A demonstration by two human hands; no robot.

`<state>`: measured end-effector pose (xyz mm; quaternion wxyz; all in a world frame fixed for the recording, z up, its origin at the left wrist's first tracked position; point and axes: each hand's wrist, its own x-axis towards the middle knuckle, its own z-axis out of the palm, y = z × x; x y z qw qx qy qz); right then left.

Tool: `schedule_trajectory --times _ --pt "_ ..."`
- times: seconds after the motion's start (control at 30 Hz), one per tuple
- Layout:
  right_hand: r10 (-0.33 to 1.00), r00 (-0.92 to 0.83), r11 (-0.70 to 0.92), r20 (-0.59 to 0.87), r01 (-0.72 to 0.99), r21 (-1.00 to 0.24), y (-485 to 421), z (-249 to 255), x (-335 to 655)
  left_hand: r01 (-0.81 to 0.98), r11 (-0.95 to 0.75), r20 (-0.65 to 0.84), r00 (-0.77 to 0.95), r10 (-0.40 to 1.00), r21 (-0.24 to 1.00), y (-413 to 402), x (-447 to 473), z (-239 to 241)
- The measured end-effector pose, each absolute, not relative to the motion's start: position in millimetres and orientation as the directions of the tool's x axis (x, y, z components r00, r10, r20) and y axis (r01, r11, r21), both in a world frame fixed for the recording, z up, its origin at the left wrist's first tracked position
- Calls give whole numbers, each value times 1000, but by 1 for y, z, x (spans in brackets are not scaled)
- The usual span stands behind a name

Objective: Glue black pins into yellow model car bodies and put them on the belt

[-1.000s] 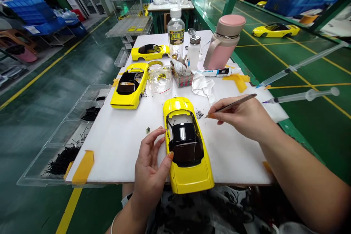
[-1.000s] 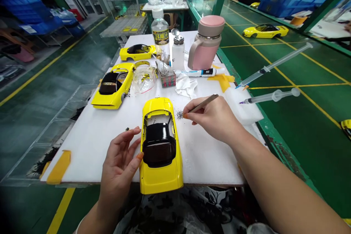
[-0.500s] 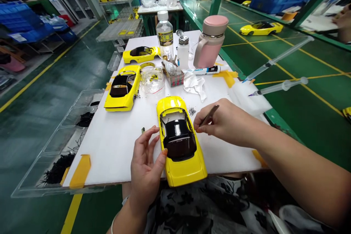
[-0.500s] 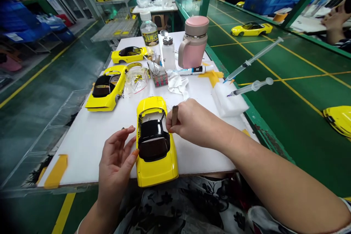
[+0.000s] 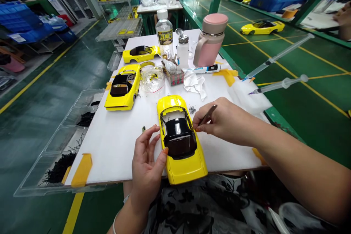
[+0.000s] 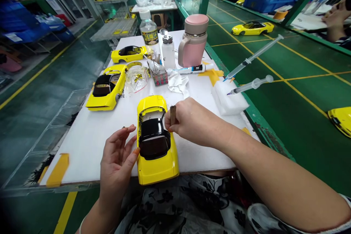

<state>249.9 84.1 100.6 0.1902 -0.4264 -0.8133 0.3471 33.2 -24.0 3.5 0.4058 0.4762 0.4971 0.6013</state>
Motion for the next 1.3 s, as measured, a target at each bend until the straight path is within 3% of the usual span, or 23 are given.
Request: schedule_trajectory --times 0.17,0.4,0.67,0.93,1.3 --pt "846 -533 357 25 530 -769 85 102 262 -17 -167 159 -217 963 986 -23 33 4" --pt "944 -315 252 96 503 -827 55 84 284 14 -191 190 -212 959 981 -23 33 1" --pt "890 -266 451 371 640 -622 10 29 271 31 -206 208 -201 957 978 -24 31 0" --pt "846 -335 526 416 654 -543 1 18 259 43 -236 239 -202 950 971 -22 33 1" --pt "863 -234 492 448 588 -642 1 8 261 38 -223 226 -207 952 974 -23 33 0"
